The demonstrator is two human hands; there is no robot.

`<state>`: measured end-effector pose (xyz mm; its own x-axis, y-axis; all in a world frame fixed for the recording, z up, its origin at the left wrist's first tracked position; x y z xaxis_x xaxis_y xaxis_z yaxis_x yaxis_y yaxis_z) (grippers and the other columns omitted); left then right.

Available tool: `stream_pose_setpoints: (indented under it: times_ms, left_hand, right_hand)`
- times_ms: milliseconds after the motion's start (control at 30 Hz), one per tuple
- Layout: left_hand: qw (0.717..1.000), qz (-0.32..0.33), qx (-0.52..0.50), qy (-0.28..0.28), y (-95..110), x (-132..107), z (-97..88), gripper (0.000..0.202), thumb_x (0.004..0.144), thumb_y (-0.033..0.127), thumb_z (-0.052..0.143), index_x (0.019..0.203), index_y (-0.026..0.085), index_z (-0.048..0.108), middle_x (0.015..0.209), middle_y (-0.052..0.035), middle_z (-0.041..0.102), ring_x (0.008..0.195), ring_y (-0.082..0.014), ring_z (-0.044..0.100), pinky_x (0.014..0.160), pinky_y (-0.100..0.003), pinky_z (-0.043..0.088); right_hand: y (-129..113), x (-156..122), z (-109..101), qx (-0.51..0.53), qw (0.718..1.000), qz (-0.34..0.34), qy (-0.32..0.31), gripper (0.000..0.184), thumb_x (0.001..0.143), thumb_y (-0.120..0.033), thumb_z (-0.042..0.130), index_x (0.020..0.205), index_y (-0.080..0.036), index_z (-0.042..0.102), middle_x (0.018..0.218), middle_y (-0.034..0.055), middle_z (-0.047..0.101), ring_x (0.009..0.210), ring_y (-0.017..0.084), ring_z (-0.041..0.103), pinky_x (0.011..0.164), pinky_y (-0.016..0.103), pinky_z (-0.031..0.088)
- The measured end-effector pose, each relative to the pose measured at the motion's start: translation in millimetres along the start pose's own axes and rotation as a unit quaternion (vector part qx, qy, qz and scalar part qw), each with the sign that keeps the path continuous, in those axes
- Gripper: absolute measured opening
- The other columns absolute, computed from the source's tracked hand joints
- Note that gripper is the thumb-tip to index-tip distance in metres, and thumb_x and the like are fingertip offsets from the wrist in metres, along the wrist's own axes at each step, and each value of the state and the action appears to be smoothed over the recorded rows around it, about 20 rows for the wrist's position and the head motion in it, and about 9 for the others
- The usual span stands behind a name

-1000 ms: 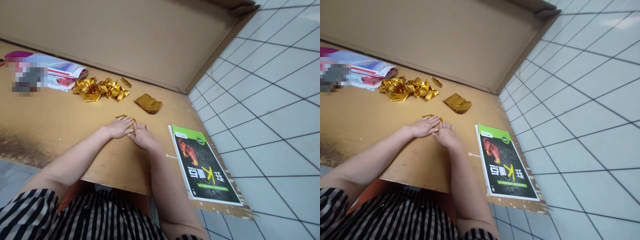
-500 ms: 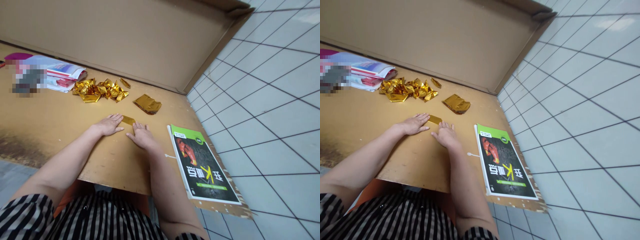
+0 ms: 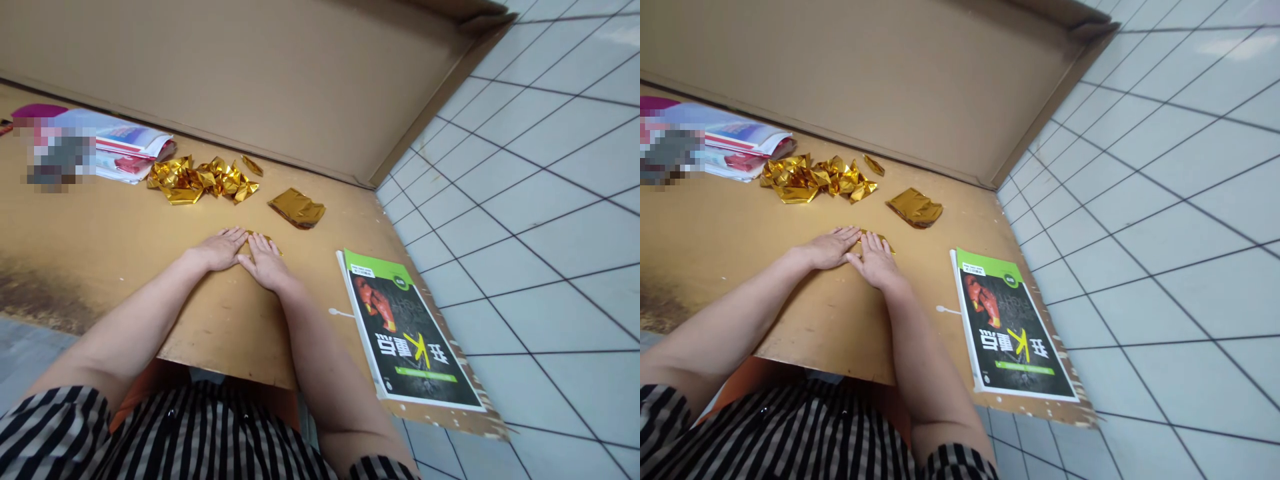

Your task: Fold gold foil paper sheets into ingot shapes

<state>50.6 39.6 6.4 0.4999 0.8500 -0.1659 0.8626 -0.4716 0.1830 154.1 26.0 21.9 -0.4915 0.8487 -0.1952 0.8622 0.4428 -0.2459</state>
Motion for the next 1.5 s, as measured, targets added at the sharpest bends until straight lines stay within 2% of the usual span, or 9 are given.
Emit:
stream_pose_setpoints:
  times_ms: [133, 367, 500, 600, 867, 1033, 1267, 1367, 1500]
  left_hand:
    - [1.0, -0.004, -0.001, 0.007, 0.4, -0.8, -1.3, 0.068, 0.095, 0.051, 0.03, 0.149, 0.009, 0.028, 0.157, -0.0142, 0.023, 0.146, -0.0249, 0.021, 0.117, -0.036, 0.019]
    - [0.995, 0.008, -0.013, 0.094, 10.2, 8.2, -4.3, 0.063, 0.097, 0.052, 0.025, 0.143, 0.011, 0.04, 0.152, -0.0145, 0.037, 0.144, -0.0254, 0.025, 0.117, -0.038, 0.02]
    - [0.996, 0.055, -0.047, 0.06, 32.6, 15.6, -3.1, 0.066, 0.098, 0.053, 0.019, 0.148, 0.013, 0.03, 0.156, -0.0125, 0.029, 0.145, -0.0224, 0.022, 0.117, -0.037, 0.019]
    - [0.996, 0.055, -0.055, 0.033, 39.5, 18.1, -1.6, 0.071, 0.097, 0.056, 0.018, 0.149, 0.009, 0.025, 0.157, -0.0148, 0.025, 0.146, -0.0232, 0.02, 0.117, -0.037, 0.017]
    - [0.997, 0.041, -0.044, 0.043, 23.5, 20.1, 3.9, 0.071, 0.096, 0.059, 0.017, 0.15, 0.014, 0.027, 0.157, -0.0116, 0.025, 0.146, -0.0226, 0.021, 0.117, -0.037, 0.018]
    - [0.998, 0.008, -0.045, 0.045, 8.7, 16.3, 2.7, 0.073, 0.095, 0.061, 0.019, 0.149, 0.013, 0.028, 0.158, -0.012, 0.024, 0.146, -0.0237, 0.02, 0.118, -0.037, 0.017]
    - [0.998, -0.001, -0.04, 0.038, 6.3, 15.8, 4.2, 0.07, 0.096, 0.056, 0.02, 0.15, 0.01, 0.026, 0.158, -0.0127, 0.022, 0.147, -0.0234, 0.017, 0.118, -0.036, 0.016]
    - [0.998, 0.011, -0.037, 0.049, 5.6, 17.9, 5.5, 0.066, 0.097, 0.053, 0.022, 0.15, 0.014, 0.026, 0.158, -0.0112, 0.023, 0.146, -0.0229, 0.019, 0.117, -0.037, 0.018]
    - [0.998, 0.01, -0.036, 0.041, 6.2, 17.8, 5.1, 0.065, 0.097, 0.051, 0.024, 0.15, 0.015, 0.025, 0.158, -0.0109, 0.022, 0.146, -0.0228, 0.018, 0.117, -0.037, 0.019]
  right_hand:
    - [15.9, -8.2, -3.4, -0.004, 0.999, 0.038, -0.008, 0.078, 0.094, -0.06, 0.022, 0.151, -0.008, 0.023, 0.159, 0.0142, 0.019, 0.148, 0.024, 0.014, 0.119, 0.041, 0.013]
    - [30.3, -17.5, -2.7, -0.008, 0.998, 0.061, -0.017, 0.079, 0.092, -0.06, 0.028, 0.151, -0.008, 0.022, 0.16, 0.0156, 0.017, 0.148, 0.026, 0.013, 0.118, 0.042, 0.015]
    - [27.5, -16.9, -1.8, -0.01, 0.998, 0.063, -0.018, 0.076, 0.092, -0.054, 0.031, 0.152, -0.008, 0.02, 0.16, 0.0147, 0.017, 0.148, 0.025, 0.012, 0.119, 0.042, 0.014]
    - [25.4, -17.8, -3.1, -0.009, 0.997, 0.071, -0.021, 0.076, 0.092, -0.051, 0.032, 0.152, -0.007, 0.017, 0.16, 0.0147, 0.016, 0.148, 0.025, 0.012, 0.119, 0.042, 0.014]
    - [26.7, -17.2, -2.6, -0.012, 0.998, 0.066, -0.015, 0.079, 0.091, -0.058, 0.031, 0.151, -0.007, 0.021, 0.159, 0.0156, 0.018, 0.148, 0.027, 0.014, 0.118, 0.044, 0.014]
    - [28.7, -16.7, -1.7, -0.017, 0.998, 0.055, -0.011, 0.079, 0.09, -0.06, 0.031, 0.151, -0.009, 0.023, 0.159, 0.0152, 0.019, 0.147, 0.026, 0.015, 0.118, 0.043, 0.014]
    - [23.0, -16.0, -6.7, -0.02, 0.997, 0.07, 0.016, 0.076, 0.093, -0.058, 0.027, 0.149, -0.006, 0.027, 0.157, 0.0175, 0.025, 0.147, 0.027, 0.018, 0.118, 0.045, 0.012]
    - [12.1, -9.9, -8.3, -0.01, 0.998, 0.037, 0.042, 0.076, 0.094, -0.058, 0.023, 0.15, -0.007, 0.026, 0.158, 0.0161, 0.024, 0.147, 0.026, 0.016, 0.119, 0.046, 0.01]
    - [3.8, -0.9, -5.5, 0.012, 0.999, 0.011, 0.028, 0.077, 0.095, -0.058, 0.018, 0.151, -0.006, 0.021, 0.158, 0.0155, 0.022, 0.147, 0.024, 0.015, 0.119, 0.044, 0.009]
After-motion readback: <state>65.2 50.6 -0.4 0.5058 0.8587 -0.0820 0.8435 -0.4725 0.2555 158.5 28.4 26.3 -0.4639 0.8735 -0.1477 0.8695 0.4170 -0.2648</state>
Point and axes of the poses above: each hand's wrist, its own x-axis towards the middle knuckle, its own z-axis out of the palm, y = z × x, the point moved 6 cm from there along x, towards the middle knuckle
